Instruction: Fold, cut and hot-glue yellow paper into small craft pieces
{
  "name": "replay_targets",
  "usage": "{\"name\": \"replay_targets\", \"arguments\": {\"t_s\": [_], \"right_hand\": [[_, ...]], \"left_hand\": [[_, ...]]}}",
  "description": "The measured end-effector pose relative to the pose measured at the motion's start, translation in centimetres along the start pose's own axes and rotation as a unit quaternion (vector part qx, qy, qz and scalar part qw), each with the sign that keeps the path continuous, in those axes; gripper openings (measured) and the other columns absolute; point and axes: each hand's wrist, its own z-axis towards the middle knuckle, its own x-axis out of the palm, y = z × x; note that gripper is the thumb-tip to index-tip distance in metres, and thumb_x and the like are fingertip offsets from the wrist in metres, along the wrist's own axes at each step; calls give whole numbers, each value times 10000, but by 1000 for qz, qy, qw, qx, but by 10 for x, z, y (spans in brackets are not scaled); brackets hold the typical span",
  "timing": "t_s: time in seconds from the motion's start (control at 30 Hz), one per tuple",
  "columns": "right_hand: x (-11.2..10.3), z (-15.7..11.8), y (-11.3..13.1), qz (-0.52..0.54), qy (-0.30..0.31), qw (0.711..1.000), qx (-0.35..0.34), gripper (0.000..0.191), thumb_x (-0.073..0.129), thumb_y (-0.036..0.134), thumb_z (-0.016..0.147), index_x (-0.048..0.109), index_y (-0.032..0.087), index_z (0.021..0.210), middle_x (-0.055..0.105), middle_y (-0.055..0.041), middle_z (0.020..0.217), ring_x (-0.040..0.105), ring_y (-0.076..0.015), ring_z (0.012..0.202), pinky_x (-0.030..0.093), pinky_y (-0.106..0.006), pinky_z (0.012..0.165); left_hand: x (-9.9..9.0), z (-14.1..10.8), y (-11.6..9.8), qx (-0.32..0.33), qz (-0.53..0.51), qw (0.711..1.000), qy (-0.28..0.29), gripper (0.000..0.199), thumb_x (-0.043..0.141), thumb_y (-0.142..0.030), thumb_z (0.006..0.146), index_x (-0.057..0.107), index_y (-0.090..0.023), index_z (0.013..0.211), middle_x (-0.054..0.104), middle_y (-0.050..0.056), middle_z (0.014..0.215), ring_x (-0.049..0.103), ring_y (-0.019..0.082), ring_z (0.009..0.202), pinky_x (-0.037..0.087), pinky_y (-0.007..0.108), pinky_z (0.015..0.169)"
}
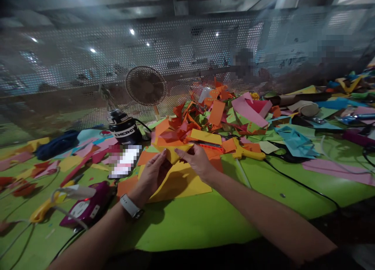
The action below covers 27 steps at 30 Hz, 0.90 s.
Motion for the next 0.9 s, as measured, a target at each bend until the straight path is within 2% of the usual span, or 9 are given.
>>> {"name": "replay_targets", "arguments": {"t_s": [0.3, 0.47, 0.7, 0.9], "right_hand": [[-2, 0, -1, -23, 0, 1000, 1, 410, 820, 460, 565, 574, 165, 708, 595, 38, 613, 524, -90, 561, 437, -247, 596], [-1, 1, 0, -14, -3, 1000, 7, 429, 830, 465, 539, 581, 164, 718, 601, 34, 622, 536, -93, 568, 447, -244, 594], [-2, 2, -4, -12, -2, 1000, 9, 411, 823, 455, 553, 599, 161, 734, 611, 22, 651, 548, -104, 589, 450, -255, 604], [-4, 3, -3, 9, 10, 1000, 7, 388, 811, 459, 582, 605, 163, 728, 616, 22, 657, 557, -99, 584, 457, -246, 601]], "left_hand": [[1, 0, -1, -7, -11, 1000, -8, 272, 878, -250, 544, 700, -142, 719, 735, 8, 750, 674, 109, 696, 530, 202, 709], [0, 0, -1, -2, 3, 1000, -11, 269, 875, -274, 551, 693, -147, 701, 713, -15, 692, 638, 77, 609, 508, 173, 605], [1, -1, -2, -4, 5, 1000, -19, 294, 890, -279, 514, 679, -155, 677, 675, -40, 615, 601, 62, 538, 493, 166, 551], [3, -1, -4, 0, 0, 1000, -5, 278, 881, -270, 541, 696, -142, 703, 713, 7, 695, 655, 108, 642, 527, 194, 619]]}}
